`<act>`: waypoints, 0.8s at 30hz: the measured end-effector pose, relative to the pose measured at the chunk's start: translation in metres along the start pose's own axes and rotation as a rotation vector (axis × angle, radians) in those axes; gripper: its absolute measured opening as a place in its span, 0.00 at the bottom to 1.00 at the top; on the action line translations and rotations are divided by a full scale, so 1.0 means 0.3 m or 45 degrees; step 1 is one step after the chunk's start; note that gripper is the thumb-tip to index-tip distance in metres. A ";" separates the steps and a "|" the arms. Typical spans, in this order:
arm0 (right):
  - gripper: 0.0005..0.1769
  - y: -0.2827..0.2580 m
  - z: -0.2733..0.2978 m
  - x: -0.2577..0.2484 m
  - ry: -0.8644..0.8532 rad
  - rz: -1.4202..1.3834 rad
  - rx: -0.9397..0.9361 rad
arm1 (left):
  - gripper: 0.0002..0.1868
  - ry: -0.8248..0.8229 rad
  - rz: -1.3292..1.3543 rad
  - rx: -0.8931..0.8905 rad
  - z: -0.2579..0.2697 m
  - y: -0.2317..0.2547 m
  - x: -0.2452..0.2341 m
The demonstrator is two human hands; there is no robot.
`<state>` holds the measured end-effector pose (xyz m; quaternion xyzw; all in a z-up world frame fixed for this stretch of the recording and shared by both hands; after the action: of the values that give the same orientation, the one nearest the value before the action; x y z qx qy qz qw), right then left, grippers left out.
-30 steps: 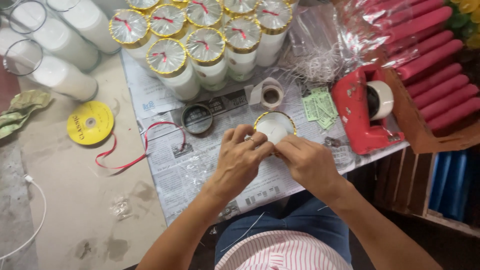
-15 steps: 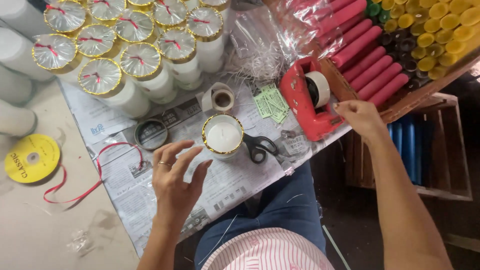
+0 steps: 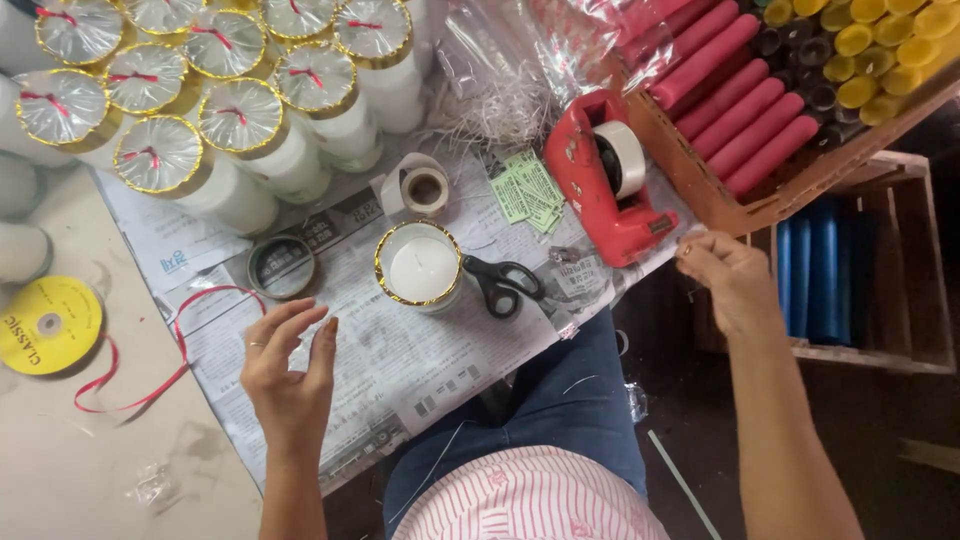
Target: Wrapping a glass candle in a plastic sleeve and decorating it with a red ribbon tied in a knot.
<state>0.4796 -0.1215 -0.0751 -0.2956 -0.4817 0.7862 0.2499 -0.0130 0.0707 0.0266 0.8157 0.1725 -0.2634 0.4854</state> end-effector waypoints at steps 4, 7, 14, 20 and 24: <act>0.06 0.219 -0.063 0.087 -0.079 -0.453 0.060 | 0.12 -0.087 0.209 -0.034 -0.023 -0.069 0.102; 0.04 0.310 -0.006 0.210 -0.258 -0.499 0.303 | 0.41 -0.289 0.567 -0.129 -0.047 -0.072 0.220; 0.07 0.042 0.231 0.312 -0.451 -0.217 -0.030 | 0.63 -0.520 0.831 0.066 -0.132 -0.024 0.386; 0.10 -0.206 0.377 0.470 -0.621 -0.001 -0.316 | 0.57 -0.007 0.580 0.021 -0.018 0.030 0.358; 0.12 -0.337 0.478 0.627 -0.799 0.204 -0.561 | 0.65 0.008 0.451 -0.184 0.075 0.023 0.323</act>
<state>0.2576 -0.0398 0.0259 -0.1243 -0.6673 0.7332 -0.0412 0.0625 0.0501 -0.0350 0.7972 0.0462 -0.1584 0.5808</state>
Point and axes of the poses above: each hand's wrist, its own z-axis away from the middle knuckle, its own x-axis out of the palm, y = z × x, the point moved 8 cm from there along -z, towards the middle knuckle, and after that the axes turned 3 degrees about x, right-handed, at the moved point
